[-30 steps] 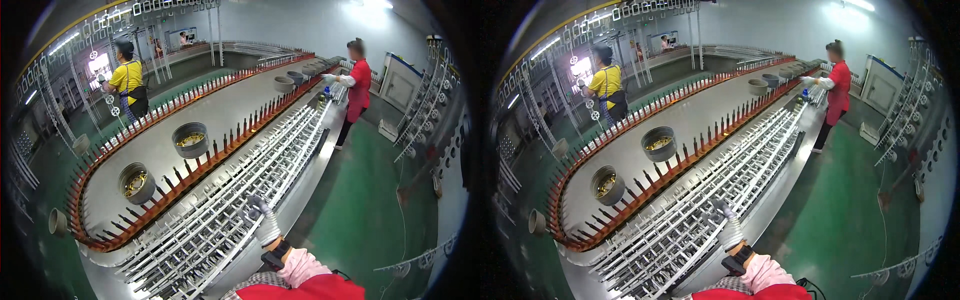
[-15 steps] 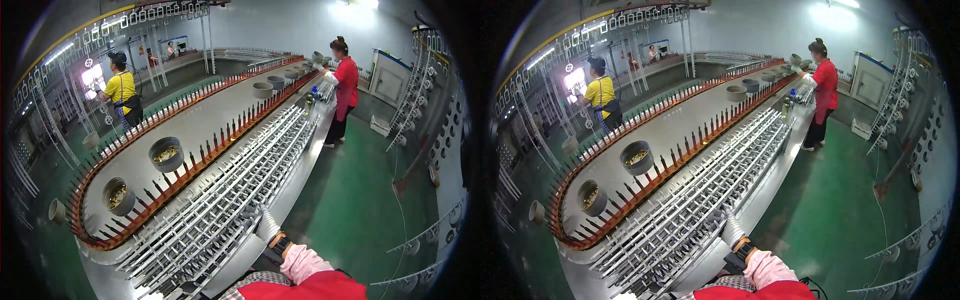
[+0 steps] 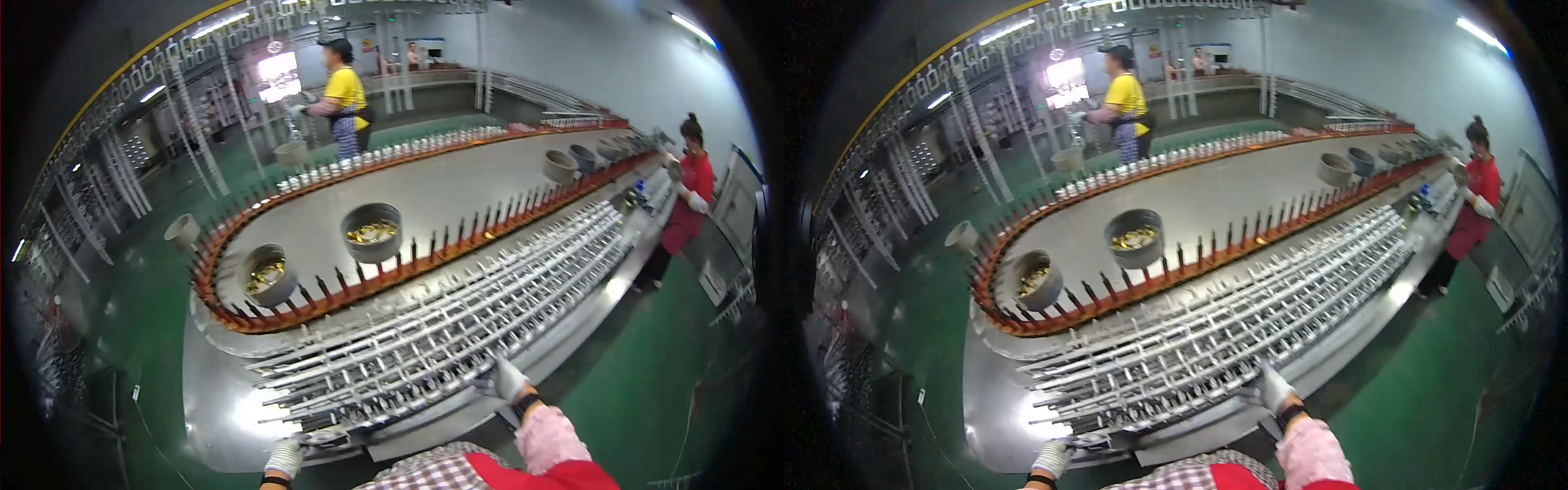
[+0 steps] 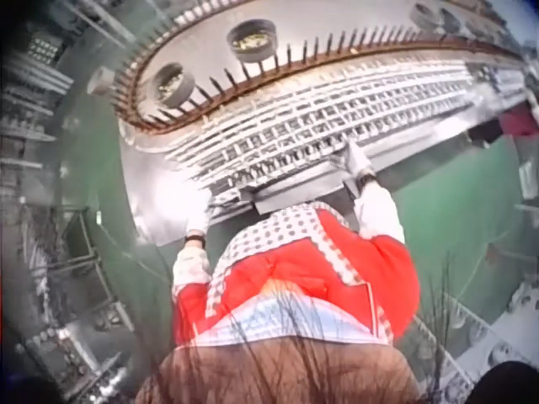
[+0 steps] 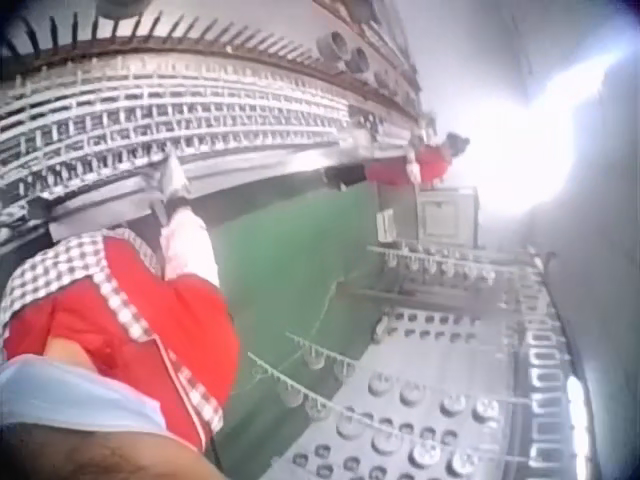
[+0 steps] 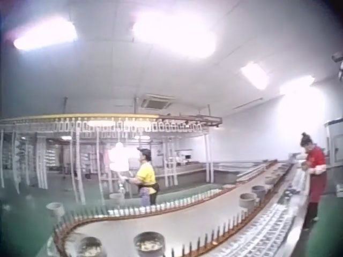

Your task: The recorder is loading grey circular molds containing gold-colored inserts onto the pegs of a moving assembly line conveyor.

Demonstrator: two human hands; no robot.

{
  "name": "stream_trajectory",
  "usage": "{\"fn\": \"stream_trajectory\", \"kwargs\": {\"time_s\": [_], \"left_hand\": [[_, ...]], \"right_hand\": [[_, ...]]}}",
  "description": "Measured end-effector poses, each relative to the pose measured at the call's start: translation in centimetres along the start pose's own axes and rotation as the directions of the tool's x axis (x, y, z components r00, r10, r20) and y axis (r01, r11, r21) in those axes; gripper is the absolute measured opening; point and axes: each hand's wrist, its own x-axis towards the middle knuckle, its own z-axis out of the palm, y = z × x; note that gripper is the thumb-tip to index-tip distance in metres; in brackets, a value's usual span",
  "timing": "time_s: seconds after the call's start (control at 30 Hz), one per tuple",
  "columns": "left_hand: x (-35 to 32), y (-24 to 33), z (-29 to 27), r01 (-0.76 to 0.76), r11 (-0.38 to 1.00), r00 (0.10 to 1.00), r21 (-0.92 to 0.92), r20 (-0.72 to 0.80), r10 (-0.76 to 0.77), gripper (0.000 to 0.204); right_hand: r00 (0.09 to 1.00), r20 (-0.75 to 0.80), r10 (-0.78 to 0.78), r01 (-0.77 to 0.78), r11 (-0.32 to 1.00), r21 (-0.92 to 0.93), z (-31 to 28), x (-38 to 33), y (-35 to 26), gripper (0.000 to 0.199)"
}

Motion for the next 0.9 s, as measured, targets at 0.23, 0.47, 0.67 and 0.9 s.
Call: {"fn": "stream_trajectory", "kwargs": {"time_s": [0.23, 0.47, 0.67, 0.9], "left_hand": [[-1.1, 6.5, -12.4, -0.067, 0.991, 0.996, 0.117, -0.054, 0.074, 0.028], [-1.5, 4.5, -6.0, -0.050, 0.990, 0.992, 0.128, -0.112, 0.065, 0.022], [0.2, 6.0, -12.4, 0.021, 0.922, 0.927, -0.386, 0.353, 0.126, 0.046], [15.2, 10.3, -19.5, -0.204, 0.774, 0.974, -0.599, -0.200, 0.102, 0.045]], "right_hand": [[0.963, -0.050, -0.266, 0.266, 0.964, -0.004, 1.1, -3.5, -2.5, 0.059], [0.973, -0.175, -0.150, 0.137, 0.987, -0.083, -0.6, -1.6, -1.2, 0.058], [0.994, 0.001, -0.112, 0.109, 0.964, -0.242, -0.8, -2.6, -2.4, 0.077], [0.612, -0.285, -0.737, 0.425, 0.612, -0.667, -0.1, -6.3, -3.8, 0.045]]}}
